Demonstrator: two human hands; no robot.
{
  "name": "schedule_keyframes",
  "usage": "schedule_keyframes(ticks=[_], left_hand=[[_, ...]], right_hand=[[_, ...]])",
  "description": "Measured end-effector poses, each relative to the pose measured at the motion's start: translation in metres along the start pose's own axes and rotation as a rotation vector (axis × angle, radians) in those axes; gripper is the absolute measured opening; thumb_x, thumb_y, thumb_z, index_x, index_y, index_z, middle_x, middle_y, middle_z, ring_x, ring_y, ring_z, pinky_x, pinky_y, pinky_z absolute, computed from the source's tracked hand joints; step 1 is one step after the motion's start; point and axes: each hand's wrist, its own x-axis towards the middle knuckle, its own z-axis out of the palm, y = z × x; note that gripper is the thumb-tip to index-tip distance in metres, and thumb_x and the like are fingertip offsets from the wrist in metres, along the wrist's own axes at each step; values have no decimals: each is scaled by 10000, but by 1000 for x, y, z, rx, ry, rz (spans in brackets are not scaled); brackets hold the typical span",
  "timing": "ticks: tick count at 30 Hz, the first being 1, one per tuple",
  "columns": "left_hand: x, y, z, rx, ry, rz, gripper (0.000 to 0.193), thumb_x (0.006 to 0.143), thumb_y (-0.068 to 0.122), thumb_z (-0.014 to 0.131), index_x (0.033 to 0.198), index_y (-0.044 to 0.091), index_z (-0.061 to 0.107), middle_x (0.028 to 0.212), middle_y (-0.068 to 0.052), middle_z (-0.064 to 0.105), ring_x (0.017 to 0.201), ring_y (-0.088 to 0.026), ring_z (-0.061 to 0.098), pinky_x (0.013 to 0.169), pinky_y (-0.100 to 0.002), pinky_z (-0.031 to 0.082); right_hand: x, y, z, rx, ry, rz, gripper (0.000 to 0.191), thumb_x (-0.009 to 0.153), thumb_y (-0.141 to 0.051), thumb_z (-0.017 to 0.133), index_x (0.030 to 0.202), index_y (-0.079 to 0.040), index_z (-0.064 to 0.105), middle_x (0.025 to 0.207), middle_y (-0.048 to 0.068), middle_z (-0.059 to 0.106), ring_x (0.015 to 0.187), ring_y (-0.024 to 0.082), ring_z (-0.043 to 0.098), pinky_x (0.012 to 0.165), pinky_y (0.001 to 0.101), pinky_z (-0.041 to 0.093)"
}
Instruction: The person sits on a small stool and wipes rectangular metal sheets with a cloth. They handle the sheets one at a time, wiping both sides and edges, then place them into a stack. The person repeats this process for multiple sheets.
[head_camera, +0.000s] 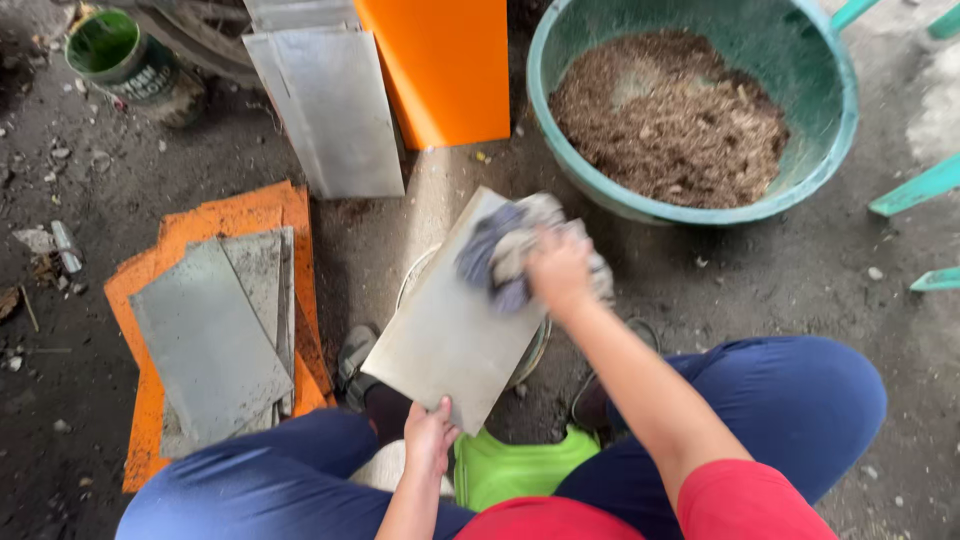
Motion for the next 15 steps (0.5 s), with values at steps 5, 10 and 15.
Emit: schedule_keyframes(ticks=[5, 10, 15], left_hand=[[-18, 22, 12, 212, 470, 526, 766, 815, 80, 704, 1489, 163, 350, 1355, -213, 573, 1234, -384, 547, 962, -526, 454], [-11, 92, 65, 1264, 226, 1033, 627, 863, 193, 743, 1430, 45, 519, 1486, -284, 464, 1406, -452, 388, 1155, -507, 301], [58, 121, 214, 1477, -189, 1180, 701, 871, 271, 702, 1485, 33, 462, 1598, -217, 346, 1466, -393, 254, 1120, -571, 216]], right_hand=[[36, 139, -33, 217, -123, 500, 420, 848, -221, 690, 1229, -384, 761, 1381, 134, 542, 1163, 402, 564, 988, 466, 485], [12, 207, -57, 1117, -21, 626, 742, 762, -96, 652, 1485, -175, 505, 1428, 138, 585, 1239, 269, 622, 1027, 368, 502], [3, 217, -77, 1546, -203, 577, 845, 704, -27, 642, 1529, -130, 491, 1406, 107, 625, 1246, 219, 602, 1053, 316, 455]])
